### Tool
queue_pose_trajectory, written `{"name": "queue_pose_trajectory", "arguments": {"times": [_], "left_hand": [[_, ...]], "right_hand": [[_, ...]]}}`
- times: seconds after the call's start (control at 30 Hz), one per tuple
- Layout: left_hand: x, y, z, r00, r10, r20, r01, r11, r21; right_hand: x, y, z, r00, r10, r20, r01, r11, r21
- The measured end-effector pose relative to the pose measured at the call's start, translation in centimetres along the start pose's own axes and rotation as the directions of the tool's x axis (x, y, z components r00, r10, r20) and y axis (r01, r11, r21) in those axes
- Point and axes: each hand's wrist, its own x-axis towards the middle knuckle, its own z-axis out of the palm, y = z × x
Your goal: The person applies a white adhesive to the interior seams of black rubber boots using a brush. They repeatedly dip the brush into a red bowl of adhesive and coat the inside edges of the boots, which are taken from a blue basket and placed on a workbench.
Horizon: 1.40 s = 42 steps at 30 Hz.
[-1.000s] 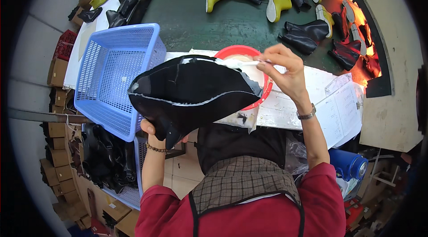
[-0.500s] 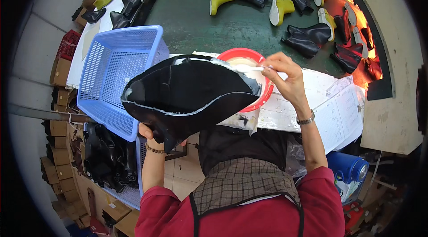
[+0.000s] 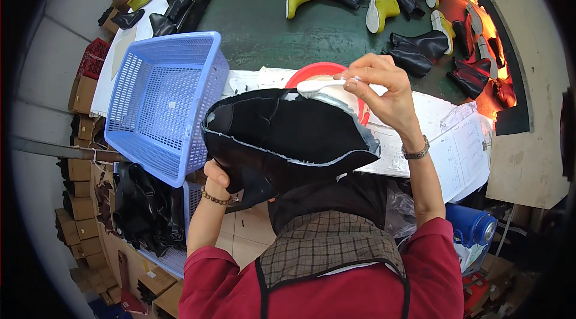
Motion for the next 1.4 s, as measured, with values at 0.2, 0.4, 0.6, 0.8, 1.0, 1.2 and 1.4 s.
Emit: {"name": "queue_pose_trajectory", "arguments": {"times": [0.2, 0.4, 0.6, 0.8, 1.0, 1.2, 1.4], "left_hand": [[1.3, 0.1, -0.1, 0.998, -0.042, 0.044, 0.041, 0.999, 0.019], [-2.6, -0.4, -7.0, 0.958, -0.263, -0.114, 0.277, 0.952, 0.131], [1.6, -1.1, -1.1, 0.919, -0.367, -0.143, 0.379, 0.923, 0.069], [5.2, 0.5, 0.5, 0.960, -0.280, -0.017, 0.281, 0.959, 0.039], [9.9, 4.6, -3.7, 0.930, 0.060, -0.363, 0.013, 0.981, 0.195], [21.6, 5.6, -11.3, 0.895, 0.083, -0.438, 0.056, 0.954, 0.294], [28.6, 3.8, -15.9, 0.826, 0.161, -0.539, 0.184, 0.828, 0.530]], "right_hand": [[0.9, -0.2, -1.6, 0.999, -0.038, -0.013, 0.038, 0.998, -0.046], [1.6, 0.2, -1.5, 0.984, -0.070, 0.161, 0.079, 0.996, -0.050], [4.3, -0.2, 0.8, 0.947, -0.188, 0.262, 0.188, 0.982, 0.025], [3.6, 2.6, 0.9, 0.998, 0.055, -0.017, -0.048, 0.962, 0.268], [-8.3, 9.3, -2.4, 0.781, 0.562, -0.271, -0.554, 0.825, 0.113], [-15.0, 10.2, 0.8, 0.757, 0.521, -0.394, -0.516, 0.847, 0.130], [-15.1, 9.7, 1.9, 0.797, 0.528, -0.295, -0.531, 0.844, 0.077]]}}
